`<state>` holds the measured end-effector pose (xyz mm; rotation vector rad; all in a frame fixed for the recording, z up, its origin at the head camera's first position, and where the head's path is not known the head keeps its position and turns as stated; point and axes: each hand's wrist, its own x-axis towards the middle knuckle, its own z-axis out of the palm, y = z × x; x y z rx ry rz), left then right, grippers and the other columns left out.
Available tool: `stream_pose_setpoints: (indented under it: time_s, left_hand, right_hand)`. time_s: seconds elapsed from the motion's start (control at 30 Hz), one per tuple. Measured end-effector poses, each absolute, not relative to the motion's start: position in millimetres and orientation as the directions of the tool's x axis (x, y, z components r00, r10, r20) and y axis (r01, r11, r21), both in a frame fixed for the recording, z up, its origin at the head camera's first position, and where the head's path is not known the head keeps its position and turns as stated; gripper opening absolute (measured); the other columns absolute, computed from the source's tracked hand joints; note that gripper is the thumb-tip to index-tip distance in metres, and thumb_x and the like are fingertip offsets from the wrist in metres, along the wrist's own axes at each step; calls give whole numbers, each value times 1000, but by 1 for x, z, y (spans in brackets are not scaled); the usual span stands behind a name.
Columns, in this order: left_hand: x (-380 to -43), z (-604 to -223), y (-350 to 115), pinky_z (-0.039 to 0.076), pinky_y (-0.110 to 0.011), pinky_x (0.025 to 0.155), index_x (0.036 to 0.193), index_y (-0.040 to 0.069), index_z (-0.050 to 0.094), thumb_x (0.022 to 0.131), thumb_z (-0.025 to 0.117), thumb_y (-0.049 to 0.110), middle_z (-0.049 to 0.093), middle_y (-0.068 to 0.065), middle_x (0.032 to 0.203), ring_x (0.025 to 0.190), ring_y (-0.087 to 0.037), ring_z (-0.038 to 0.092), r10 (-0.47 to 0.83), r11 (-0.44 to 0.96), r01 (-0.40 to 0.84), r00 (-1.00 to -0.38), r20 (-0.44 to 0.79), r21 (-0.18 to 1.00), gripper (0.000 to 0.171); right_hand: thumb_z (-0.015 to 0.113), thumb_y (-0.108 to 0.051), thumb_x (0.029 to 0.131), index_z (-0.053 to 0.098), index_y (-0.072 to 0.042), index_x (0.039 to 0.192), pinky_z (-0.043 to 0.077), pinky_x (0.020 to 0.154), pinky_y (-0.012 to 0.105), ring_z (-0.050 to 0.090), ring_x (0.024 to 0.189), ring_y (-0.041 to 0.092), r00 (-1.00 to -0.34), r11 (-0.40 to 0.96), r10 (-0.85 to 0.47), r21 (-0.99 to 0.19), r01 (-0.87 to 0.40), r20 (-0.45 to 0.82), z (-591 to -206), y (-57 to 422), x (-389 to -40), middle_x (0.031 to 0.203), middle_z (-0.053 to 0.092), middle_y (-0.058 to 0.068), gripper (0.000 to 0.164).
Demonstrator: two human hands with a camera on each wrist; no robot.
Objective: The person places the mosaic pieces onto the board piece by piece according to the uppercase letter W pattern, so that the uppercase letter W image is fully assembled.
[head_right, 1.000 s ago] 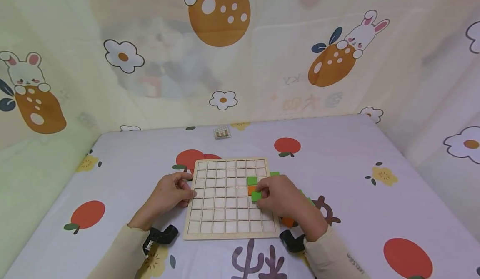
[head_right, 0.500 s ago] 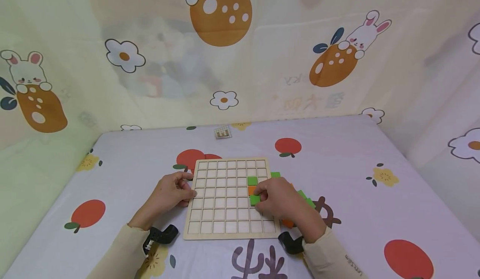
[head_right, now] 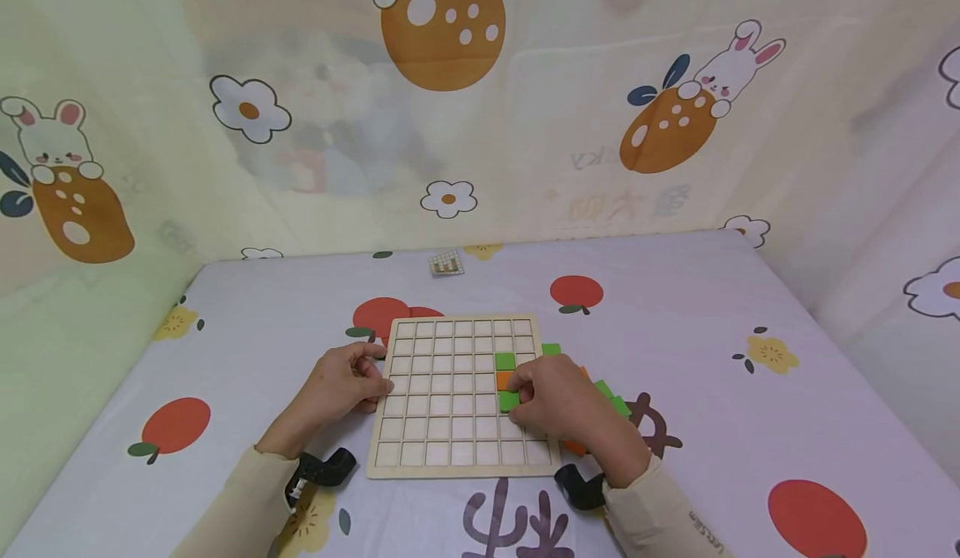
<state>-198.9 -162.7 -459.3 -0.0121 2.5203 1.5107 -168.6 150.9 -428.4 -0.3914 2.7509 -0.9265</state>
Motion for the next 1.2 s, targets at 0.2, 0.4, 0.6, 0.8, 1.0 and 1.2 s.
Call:
stream_pose_setpoints:
  time_s: [0.2,0.4,0.6,0.8,1.0,1.2]
  left_hand:
    - [-200,-459,-163,57,-26,57,131,0,65,87,81,2,64,-8,83,60,-15,62,101,478,-105,-980,-174,872,48]
    - [-200,-458,-163,58,-27,58,132,0,64,87,81,3,64,-9,84,62,-15,63,101,463,-117,-978,-183,879,48]
    - [-200,-458,-163,58,-26,57,132,0,64,87,81,2,64,-8,83,61,-15,62,101,457,-119,-978,-185,881,48]
    - [-200,-459,-163,58,-26,57,131,0,64,86,81,1,64,-8,83,60,-14,62,103,450,-119,-978,-183,885,48]
    - [-200,-459,-164,58,-27,57,131,0,64,86,81,1,64,-9,83,61,-15,63,106,449,-116,-977,-182,886,48]
    - [-200,-459,-164,58,-27,58,131,0,64,86,81,2,64,-9,84,61,-15,63,103,453,-118,-978,-183,884,48]
  right_hand:
    - [87,-7,81,80,-12,97,46,60,29,54,72,15,-943,772,-315,-607,-189,-106,-427,150,-168,70,59,-4,18]
    - [87,-7,81,80,-11,98,47,61,28,54,73,15,-945,767,-310,-614,-184,-103,-427,150,-167,70,59,-4,19]
    - [87,-6,81,80,-12,98,47,60,29,54,73,15,-945,769,-306,-615,-176,-112,-427,150,-168,70,59,-3,19]
    - [87,-7,81,80,-11,100,46,59,29,54,74,15,-945,766,-306,-620,-172,-116,-427,150,-168,70,59,-3,21]
    - [86,-6,81,80,-11,100,46,60,29,54,74,15,-944,765,-311,-618,-183,-106,-427,150,-168,71,59,-4,20]
    - [86,-7,81,80,-10,100,47,62,29,54,73,14,-943,767,-317,-611,-195,-98,-428,150,-168,71,59,-4,21]
